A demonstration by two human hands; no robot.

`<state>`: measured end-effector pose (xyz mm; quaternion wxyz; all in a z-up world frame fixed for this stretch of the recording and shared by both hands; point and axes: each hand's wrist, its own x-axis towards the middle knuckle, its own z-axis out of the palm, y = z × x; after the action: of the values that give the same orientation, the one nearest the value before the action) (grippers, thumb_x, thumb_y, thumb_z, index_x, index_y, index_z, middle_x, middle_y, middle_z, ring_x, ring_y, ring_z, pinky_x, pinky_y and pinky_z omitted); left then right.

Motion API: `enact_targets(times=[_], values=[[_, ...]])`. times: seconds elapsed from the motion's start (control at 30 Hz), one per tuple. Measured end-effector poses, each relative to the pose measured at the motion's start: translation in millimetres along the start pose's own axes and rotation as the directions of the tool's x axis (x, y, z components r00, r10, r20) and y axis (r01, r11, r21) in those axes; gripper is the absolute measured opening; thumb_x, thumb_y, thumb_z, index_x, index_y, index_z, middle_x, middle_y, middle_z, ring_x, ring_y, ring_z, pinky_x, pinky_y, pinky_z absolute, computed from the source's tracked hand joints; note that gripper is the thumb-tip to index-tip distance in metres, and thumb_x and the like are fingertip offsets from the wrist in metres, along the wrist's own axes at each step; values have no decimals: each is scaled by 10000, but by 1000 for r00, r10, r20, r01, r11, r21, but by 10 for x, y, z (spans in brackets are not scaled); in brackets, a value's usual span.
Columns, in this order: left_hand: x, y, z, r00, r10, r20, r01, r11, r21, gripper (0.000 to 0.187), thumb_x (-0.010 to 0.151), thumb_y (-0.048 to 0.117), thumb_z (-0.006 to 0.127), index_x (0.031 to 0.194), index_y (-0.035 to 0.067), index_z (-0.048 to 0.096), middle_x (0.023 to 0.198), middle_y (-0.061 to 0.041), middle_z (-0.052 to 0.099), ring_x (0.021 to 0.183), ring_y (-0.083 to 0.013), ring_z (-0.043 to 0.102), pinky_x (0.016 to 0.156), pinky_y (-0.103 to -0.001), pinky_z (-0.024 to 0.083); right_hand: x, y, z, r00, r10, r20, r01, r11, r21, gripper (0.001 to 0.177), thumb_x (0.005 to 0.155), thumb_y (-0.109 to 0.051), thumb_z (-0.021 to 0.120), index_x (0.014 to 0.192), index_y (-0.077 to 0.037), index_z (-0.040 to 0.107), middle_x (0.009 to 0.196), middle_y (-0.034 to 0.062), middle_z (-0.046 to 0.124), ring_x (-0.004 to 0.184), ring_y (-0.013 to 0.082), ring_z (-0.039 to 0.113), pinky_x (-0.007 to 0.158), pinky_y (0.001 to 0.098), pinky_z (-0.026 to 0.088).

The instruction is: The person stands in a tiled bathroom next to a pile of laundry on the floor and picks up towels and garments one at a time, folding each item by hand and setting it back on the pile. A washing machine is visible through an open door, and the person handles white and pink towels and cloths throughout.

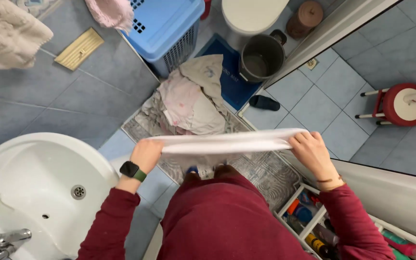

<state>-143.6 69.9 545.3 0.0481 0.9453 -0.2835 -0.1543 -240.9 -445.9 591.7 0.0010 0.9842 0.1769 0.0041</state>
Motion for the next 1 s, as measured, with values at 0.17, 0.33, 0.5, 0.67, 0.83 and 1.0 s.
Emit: enact_targets(times=[0.17, 0.33, 0.5, 0.67, 0.83, 1.0], values=[[89, 106, -218, 996, 6, -93, -2, 999, 35, 29, 829, 98, 670, 826, 70, 677, 754, -138, 701, 769, -334, 702, 742, -460, 549, 54, 38, -53, 999, -48, 24, 51, 991, -124, 151, 825, -147, 660, 975, -151, 681, 829, -17, 570, 855, 170, 589, 763, 334, 431], [-122, 235, -272, 984, -103, -144, 98, 994, -43, 131, 735, 88, 704, 859, 61, 672, 814, -111, 711, 840, -320, 686, 723, -454, 536, 8, 29, -60, 981, -168, 100, 156, 980, 120, 280, 811, -135, 637, 1073, -146, 735, 894, 5, 617, 894, 202, 588, 766, 347, 444], [-355, 55, 254, 951, -266, -157, 271, 963, 12, 138, 766, 55, 693, 902, 85, 692, 869, -80, 727, 898, -300, 676, 761, -442, 544, 86, -152, -61, 986, -147, -83, 161, 674, 721, 180, 907, -178, 612, 1019, -70, 702, 1088, 39, 681, 1050, 238, 597, 910, 368, 461], [-510, -14, 670, 883, -453, -122, 458, 889, 12, 203, 741, 34, 703, 926, 117, 713, 921, -55, 743, 955, -298, 662, 775, -446, 539, 154, -152, 149, 980, -54, 194, -201, -267, 942, 275, 911, -191, 587, 1050, 11, 712, 1097, 99, 749, 919, 227, 646, 842, 313, 491], [-638, 224, 658, 822, -523, -225, 515, 852, -100, 358, 681, -12, 744, 1013, 112, 695, 974, -46, 734, 964, -303, 634, 789, -445, 526, 664, -297, -872, 791, -583, -185, 546, 537, 642, 231, 778, -281, 724, 763, -66, 640, 662, 89, 585, 589, 280, 621, 523, 402, 492], [-668, 434, 436, 768, -546, -336, 573, 819, -21, 472, 647, 19, 799, 1093, 100, 668, 1008, -53, 700, 993, -289, 610, 812, -432, 503, 525, -113, -98, 885, -456, 97, 420, 871, 256, 251, 830, -271, 763, 896, -79, 615, 739, 55, 634, 646, 250, 680, 581, 382, 541]])
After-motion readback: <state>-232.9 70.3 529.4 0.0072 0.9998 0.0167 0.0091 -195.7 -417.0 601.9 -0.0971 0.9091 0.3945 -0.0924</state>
